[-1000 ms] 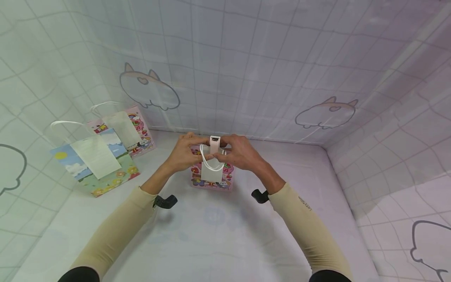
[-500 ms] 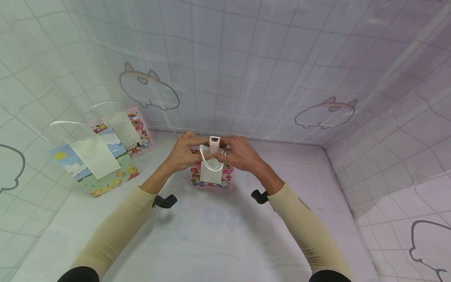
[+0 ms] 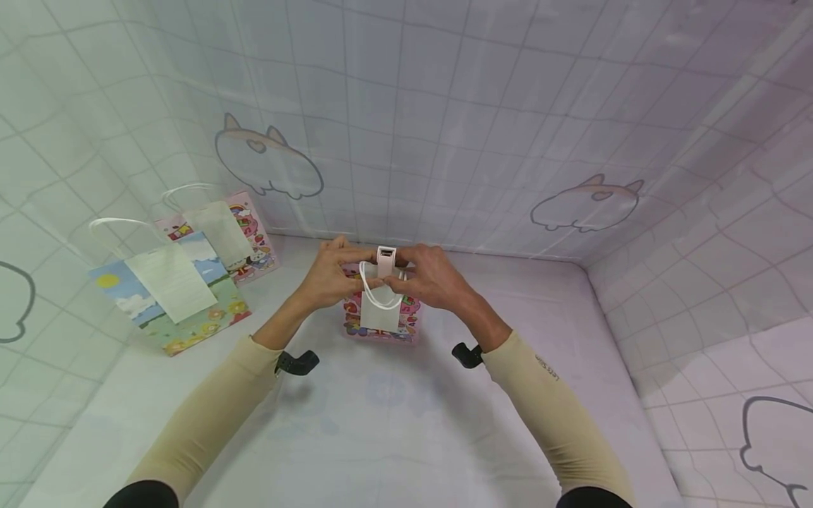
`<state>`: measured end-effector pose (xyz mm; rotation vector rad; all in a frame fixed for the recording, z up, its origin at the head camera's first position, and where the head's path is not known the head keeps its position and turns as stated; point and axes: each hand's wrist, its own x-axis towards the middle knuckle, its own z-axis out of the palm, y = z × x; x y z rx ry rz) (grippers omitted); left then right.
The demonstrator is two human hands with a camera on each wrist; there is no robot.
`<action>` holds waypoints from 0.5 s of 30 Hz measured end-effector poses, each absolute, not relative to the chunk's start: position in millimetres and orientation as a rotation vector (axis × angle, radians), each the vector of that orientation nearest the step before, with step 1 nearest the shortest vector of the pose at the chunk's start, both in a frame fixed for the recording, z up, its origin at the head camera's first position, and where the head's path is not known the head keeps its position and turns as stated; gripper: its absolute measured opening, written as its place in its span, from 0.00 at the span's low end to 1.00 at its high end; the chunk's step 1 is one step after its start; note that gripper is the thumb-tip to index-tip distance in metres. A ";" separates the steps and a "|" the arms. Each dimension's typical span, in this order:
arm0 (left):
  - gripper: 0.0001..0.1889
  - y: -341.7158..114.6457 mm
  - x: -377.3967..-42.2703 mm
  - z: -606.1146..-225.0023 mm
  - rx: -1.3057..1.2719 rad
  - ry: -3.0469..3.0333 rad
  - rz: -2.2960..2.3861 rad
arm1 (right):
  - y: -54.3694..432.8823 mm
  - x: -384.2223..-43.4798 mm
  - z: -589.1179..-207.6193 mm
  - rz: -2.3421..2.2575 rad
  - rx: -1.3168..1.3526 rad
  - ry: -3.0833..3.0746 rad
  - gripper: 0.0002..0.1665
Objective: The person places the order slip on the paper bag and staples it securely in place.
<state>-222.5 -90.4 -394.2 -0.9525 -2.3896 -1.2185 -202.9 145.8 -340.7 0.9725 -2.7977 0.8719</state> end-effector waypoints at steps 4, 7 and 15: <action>0.22 -90.9 -222.4 -394.7 -0.955 -2.383 -1.243 | 146.2 -203.1 -341.0 0.866 0.991 -2.786 0.15; 0.21 -90.7 -222.8 -395.3 -0.957 -2.380 -1.249 | 145.9 -202.7 -341.3 0.868 0.987 -2.781 0.14; 0.18 -89.8 -224.5 -396.4 -0.970 -2.343 -1.248 | 144.3 -200.8 -342.3 0.891 0.980 -2.758 0.15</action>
